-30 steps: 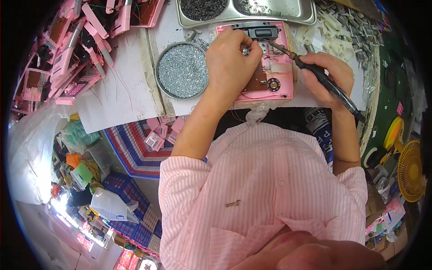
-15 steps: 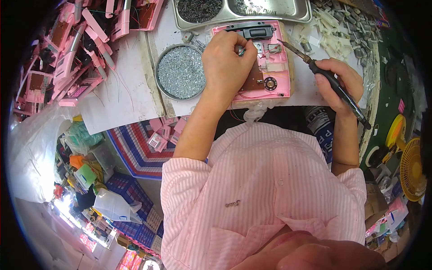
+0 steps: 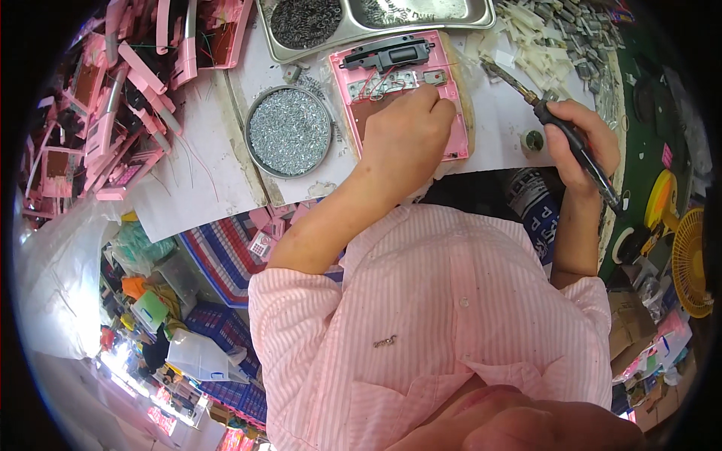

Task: Assembling and soldering components for a pink toy electronic device.

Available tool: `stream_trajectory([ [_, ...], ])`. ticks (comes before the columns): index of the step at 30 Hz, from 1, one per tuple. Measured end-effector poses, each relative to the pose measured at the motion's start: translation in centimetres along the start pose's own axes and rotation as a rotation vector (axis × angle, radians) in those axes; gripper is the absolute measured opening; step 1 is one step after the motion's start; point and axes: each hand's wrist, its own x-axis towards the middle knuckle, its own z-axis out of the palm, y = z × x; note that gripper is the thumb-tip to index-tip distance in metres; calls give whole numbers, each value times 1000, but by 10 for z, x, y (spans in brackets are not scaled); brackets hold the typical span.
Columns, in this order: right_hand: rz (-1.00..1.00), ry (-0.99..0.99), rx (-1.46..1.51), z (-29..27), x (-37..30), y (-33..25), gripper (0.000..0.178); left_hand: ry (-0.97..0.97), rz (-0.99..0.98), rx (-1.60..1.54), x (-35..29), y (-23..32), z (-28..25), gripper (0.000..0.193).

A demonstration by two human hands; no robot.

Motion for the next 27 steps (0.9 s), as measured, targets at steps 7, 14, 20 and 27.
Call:
stream_trajectory([
  [7, 104, 66, 136, 16, -7, 7, 36, -45, -301, -575, -3, -11, -16, 11],
  [14, -104, -81, 130, 90, 22, -11, 51, -45, -484, -654, -5, -11, -16, 11],
  [20, -106, -63, 118, 100, 22, -8, 53, -38, -475, -652, -8, -14, -13, 11],
  [27, -124, -17, 12, 94, 7, -10, 48, 18, -369, -716, -9, -17, -9, 10],
])
